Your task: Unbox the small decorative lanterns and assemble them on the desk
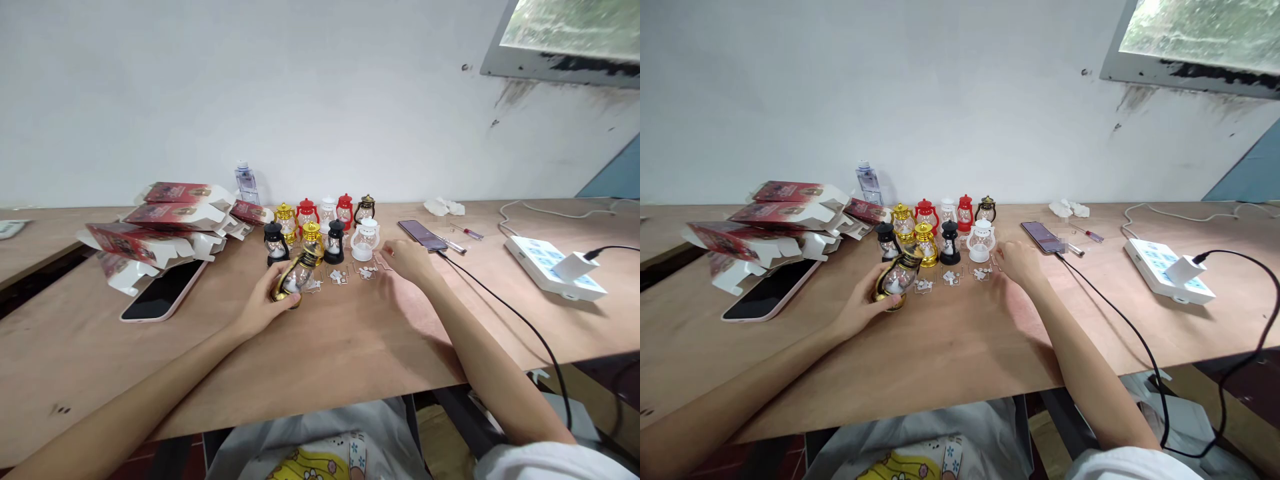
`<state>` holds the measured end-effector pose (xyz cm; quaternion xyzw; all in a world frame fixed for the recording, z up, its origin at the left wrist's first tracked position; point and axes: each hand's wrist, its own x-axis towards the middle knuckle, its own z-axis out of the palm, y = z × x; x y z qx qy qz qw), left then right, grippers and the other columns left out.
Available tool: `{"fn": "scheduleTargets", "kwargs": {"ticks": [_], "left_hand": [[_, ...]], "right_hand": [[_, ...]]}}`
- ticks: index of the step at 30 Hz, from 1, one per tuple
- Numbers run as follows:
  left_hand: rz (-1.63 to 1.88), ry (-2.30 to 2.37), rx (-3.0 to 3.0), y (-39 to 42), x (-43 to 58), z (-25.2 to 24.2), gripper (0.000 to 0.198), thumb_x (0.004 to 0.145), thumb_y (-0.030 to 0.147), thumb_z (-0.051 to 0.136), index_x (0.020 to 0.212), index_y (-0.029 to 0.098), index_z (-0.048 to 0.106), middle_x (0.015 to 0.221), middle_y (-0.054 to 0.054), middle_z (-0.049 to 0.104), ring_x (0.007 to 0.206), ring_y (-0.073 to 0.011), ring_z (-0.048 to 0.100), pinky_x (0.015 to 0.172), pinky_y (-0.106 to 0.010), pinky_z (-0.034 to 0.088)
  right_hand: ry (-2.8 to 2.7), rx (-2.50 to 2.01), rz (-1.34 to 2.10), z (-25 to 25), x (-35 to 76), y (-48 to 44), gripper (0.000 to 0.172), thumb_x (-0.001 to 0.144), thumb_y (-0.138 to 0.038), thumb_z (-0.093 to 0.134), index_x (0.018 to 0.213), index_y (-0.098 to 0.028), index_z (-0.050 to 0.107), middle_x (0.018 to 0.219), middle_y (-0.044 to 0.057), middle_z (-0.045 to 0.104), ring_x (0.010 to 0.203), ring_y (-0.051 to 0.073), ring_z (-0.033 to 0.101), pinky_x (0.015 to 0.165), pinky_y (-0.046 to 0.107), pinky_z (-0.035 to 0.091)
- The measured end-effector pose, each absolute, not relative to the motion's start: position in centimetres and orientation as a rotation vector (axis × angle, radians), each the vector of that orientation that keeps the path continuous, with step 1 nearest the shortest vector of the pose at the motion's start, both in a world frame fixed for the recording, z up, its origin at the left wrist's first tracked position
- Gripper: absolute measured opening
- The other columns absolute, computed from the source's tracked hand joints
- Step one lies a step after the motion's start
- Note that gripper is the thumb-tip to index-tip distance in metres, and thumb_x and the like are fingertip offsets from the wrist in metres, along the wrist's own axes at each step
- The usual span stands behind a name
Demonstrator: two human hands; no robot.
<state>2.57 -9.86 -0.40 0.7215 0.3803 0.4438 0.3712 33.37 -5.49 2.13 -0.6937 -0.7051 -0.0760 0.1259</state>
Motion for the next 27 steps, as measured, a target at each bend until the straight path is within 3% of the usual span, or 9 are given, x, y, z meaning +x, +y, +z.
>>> {"fn": "scheduleTargets", "kwargs": {"ticks": [5, 9, 11, 14, 20, 23, 27], "left_hand": [[1.194, 1.158, 2.110, -11.4, 3.0, 0.1, 0.059, 0.062, 0.024, 0.067, 0.114, 0.020, 0.039, 0.092, -0.002, 0.057, 0.082, -0.0168, 0.059, 0.073, -0.030, 0.047], [1.183, 1.294, 2.268, -11.9, 3.1, -0.1, 0.045, 0.059, 0.021, 0.066, 0.097, 0.021, 0.043, 0.095, -0.003, 0.057, 0.084, -0.0195, 0.059, 0.072, -0.033, 0.048], [1.199, 1.274, 2.378, -11.9, 3.1, 0.0, 0.039, 0.060, 0.020, 0.064, 0.094, 0.021, 0.043, 0.096, -0.004, 0.057, 0.088, -0.0209, 0.058, 0.075, -0.034, 0.048], [1.325, 1.134, 2.506, -11.9, 3.1, 0.3, 0.038, 0.064, 0.021, 0.065, 0.095, 0.020, 0.044, 0.098, -0.006, 0.056, 0.092, -0.0210, 0.058, 0.077, -0.034, 0.048], [1.576, 1.022, 2.503, -12.5, 3.3, 0.6, 0.046, 0.066, 0.026, 0.072, 0.103, 0.021, 0.046, 0.095, -0.005, 0.058, 0.092, -0.0205, 0.058, 0.080, -0.034, 0.049], [1.662, 1.078, 2.465, -12.5, 3.1, 0.0, 0.053, 0.065, 0.030, 0.074, 0.107, 0.022, 0.043, 0.098, -0.006, 0.060, 0.094, -0.0230, 0.058, 0.079, -0.038, 0.049], [1.757, 1.268, 2.452, -12.0, 2.6, -0.5, 0.052, 0.064, 0.036, 0.074, 0.107, 0.023, 0.047, 0.098, -0.006, 0.063, 0.097, -0.0259, 0.057, 0.082, -0.041, 0.046]], "right_hand": [[-1.919, -1.168, -0.159, 1.4, 30.1, -7.7, 0.026, 0.090, -0.036, 0.044, 0.098, -0.018, 0.062, 0.086, 0.008, 0.066, 0.071, 0.016, 0.060, 0.066, 0.027, 0.045], [-2.144, -0.612, -0.103, 0.3, 27.4, -9.8, 0.038, 0.083, -0.039, 0.058, 0.117, -0.023, 0.054, 0.108, 0.009, 0.059, 0.097, 0.021, 0.058, 0.083, 0.035, 0.048], [-2.166, -0.623, -0.189, -0.1, 26.7, -10.2, 0.042, 0.081, -0.040, 0.061, 0.119, -0.025, 0.053, 0.115, 0.010, 0.055, 0.102, 0.021, 0.056, 0.085, 0.037, 0.048], [-2.165, -0.716, -0.277, -0.5, 26.3, -9.8, 0.028, 0.087, -0.031, 0.055, 0.113, -0.022, 0.057, 0.110, 0.010, 0.058, 0.095, 0.019, 0.058, 0.081, 0.034, 0.049], [-2.337, -0.756, -0.091, -1.7, 25.5, -9.3, 0.017, 0.087, -0.024, 0.053, 0.101, -0.018, 0.058, 0.095, 0.009, 0.065, 0.087, 0.020, 0.062, 0.074, 0.032, 0.050], [-2.386, -0.739, 0.055, -2.2, 24.4, -9.8, 0.024, 0.086, -0.018, 0.050, 0.110, -0.017, 0.053, 0.098, 0.010, 0.066, 0.090, 0.021, 0.062, 0.077, 0.035, 0.050], [-2.244, -0.638, 0.188, -2.0, 23.4, -10.9, 0.042, 0.086, -0.017, 0.048, 0.127, -0.018, 0.040, 0.116, 0.012, 0.060, 0.107, 0.021, 0.056, 0.088, 0.039, 0.048]]}}
